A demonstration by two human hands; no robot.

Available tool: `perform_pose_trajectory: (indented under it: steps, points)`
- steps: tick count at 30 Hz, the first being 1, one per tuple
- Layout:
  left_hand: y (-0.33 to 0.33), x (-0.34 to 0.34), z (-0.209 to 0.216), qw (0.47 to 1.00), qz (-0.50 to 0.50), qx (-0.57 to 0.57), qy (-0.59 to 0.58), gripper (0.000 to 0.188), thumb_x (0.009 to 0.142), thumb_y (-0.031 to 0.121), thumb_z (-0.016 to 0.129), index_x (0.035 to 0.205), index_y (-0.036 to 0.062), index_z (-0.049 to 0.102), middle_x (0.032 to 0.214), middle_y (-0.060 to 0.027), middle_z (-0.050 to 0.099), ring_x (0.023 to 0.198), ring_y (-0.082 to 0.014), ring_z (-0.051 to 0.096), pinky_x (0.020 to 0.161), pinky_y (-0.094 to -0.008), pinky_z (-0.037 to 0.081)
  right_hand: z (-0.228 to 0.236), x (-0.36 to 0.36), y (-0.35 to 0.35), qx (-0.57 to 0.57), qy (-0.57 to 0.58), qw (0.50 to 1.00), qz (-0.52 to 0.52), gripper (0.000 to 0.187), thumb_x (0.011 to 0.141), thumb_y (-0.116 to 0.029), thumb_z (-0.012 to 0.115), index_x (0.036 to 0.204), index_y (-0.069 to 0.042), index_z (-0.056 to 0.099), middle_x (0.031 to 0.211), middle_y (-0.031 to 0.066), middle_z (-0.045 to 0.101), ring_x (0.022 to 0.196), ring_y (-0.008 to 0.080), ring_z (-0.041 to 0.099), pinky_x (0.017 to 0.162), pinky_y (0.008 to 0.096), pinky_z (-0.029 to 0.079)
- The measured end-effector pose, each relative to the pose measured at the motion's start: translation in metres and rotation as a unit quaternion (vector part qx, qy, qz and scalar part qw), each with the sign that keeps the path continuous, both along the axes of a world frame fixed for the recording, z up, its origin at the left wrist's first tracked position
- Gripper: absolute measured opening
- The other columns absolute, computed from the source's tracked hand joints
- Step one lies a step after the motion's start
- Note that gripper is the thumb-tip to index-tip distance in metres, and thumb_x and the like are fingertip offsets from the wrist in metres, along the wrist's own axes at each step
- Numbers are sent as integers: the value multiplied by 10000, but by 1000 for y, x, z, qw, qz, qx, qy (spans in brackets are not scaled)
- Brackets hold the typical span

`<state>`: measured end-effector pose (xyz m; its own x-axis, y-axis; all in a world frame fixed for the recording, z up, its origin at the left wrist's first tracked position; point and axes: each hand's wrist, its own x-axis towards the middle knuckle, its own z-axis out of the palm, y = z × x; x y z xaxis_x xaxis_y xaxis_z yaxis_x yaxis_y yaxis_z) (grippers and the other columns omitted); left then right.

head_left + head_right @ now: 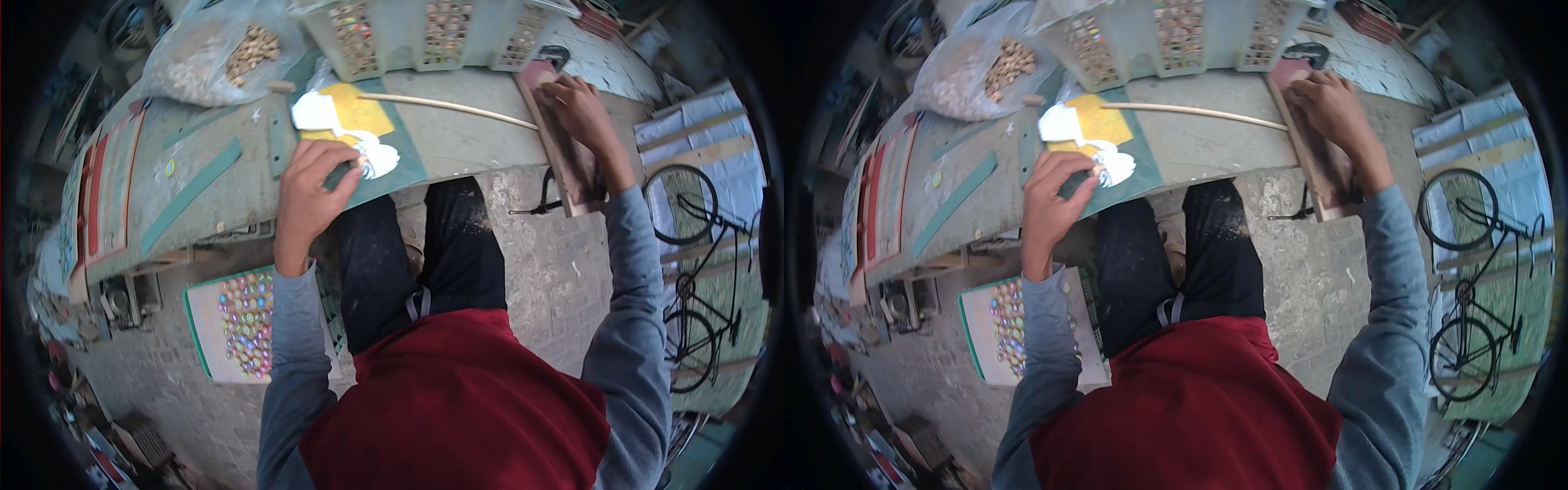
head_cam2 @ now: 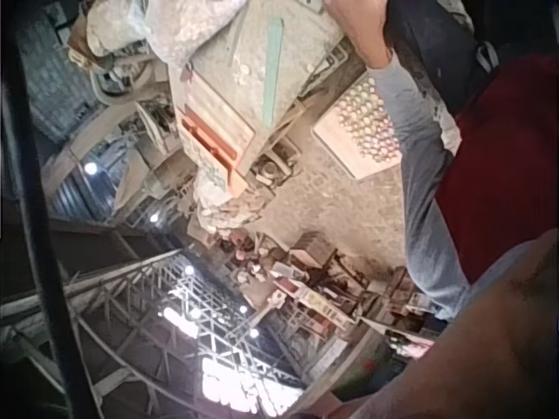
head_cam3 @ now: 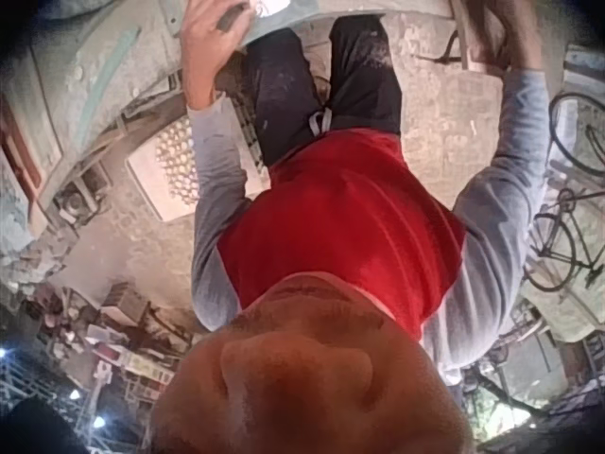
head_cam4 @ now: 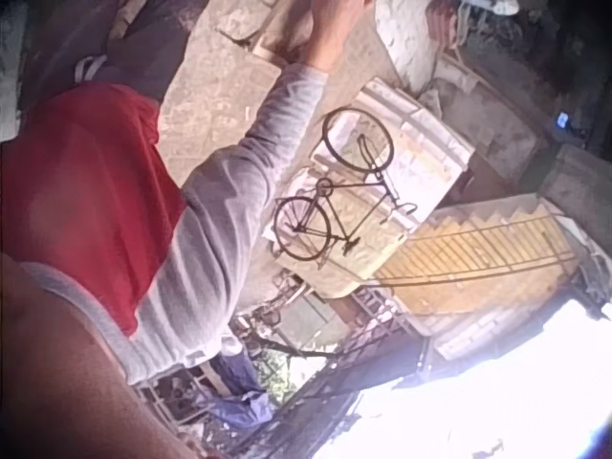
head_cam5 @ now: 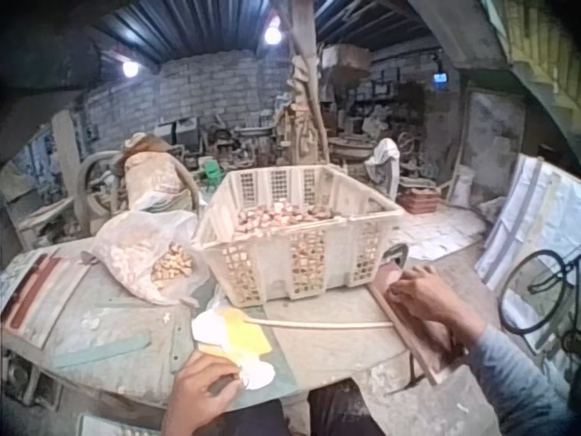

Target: Apply glue to small wooden components and assemble them into decorative pieces.

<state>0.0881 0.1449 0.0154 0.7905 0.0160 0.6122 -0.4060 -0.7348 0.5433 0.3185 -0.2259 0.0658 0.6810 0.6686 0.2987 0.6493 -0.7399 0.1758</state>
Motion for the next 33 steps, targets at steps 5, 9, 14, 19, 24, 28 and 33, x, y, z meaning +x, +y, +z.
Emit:
perform_pose_trajectory:
  steps: [5,9,14,19,24,28,33]
  points:
    - [-2,-5,0,999,36,-7,-11,229,722,-3,766,941,32,708,949,-85,700,885,-251,620,749,-341,492,9,-52,-23,20,69,997,2,249,935,-215,585,1128,-105,697,1053,91,643,1044,266,571,934,410,393]
    - [-1,-5,-2,998,43,-19,-45,269,732,-26,759,989,34,705,964,-81,702,848,-188,610,682,-293,470,12,-87,-42,23,85,996,-22,247,928,-222,599,1119,-103,701,1027,91,638,1024,255,571,928,398,399]
    - [7,-11,-11,988,80,-125,-41,252,776,-30,737,1022,13,698,968,-77,703,828,-131,611,701,-264,479,-3,-18,-11,30,31,999,-15,248,934,-226,592,1127,-107,693,1024,89,639,1026,271,565,937,407,396]
    - [16,-20,-21,932,83,-352,-25,232,872,-35,679,1104,-40,669,1010,-90,690,880,-99,614,754,-239,497,1,-28,-11,54,67,996,16,240,940,-205,579,1126,-103,691,1020,90,637,1023,281,558,960,414,388]
    - [5,-13,-14,920,59,-382,-59,260,930,-5,615,1179,-81,631,1020,-102,687,917,-115,621,822,-242,490,19,-98,-51,20,125,992,-7,244,916,-201,596,1112,-99,699,1016,88,637,1025,280,558,976,415,384]
    - [11,-16,-25,949,123,-282,-72,210,937,-30,602,1137,-80,639,1027,-97,674,905,-118,632,805,-236,506,1,-51,-30,49,71,995,-42,252,910,-221,596,1110,-114,705,1053,93,644,1074,284,565,996,419,376]
    - [14,-18,-27,940,134,-304,-79,200,948,-18,593,1132,-80,641,1049,-112,685,929,-126,640,826,-241,507,-8,-6,-12,60,43,997,24,255,931,-213,588,1145,-132,700,1071,74,647,1082,260,568,967,427,384]
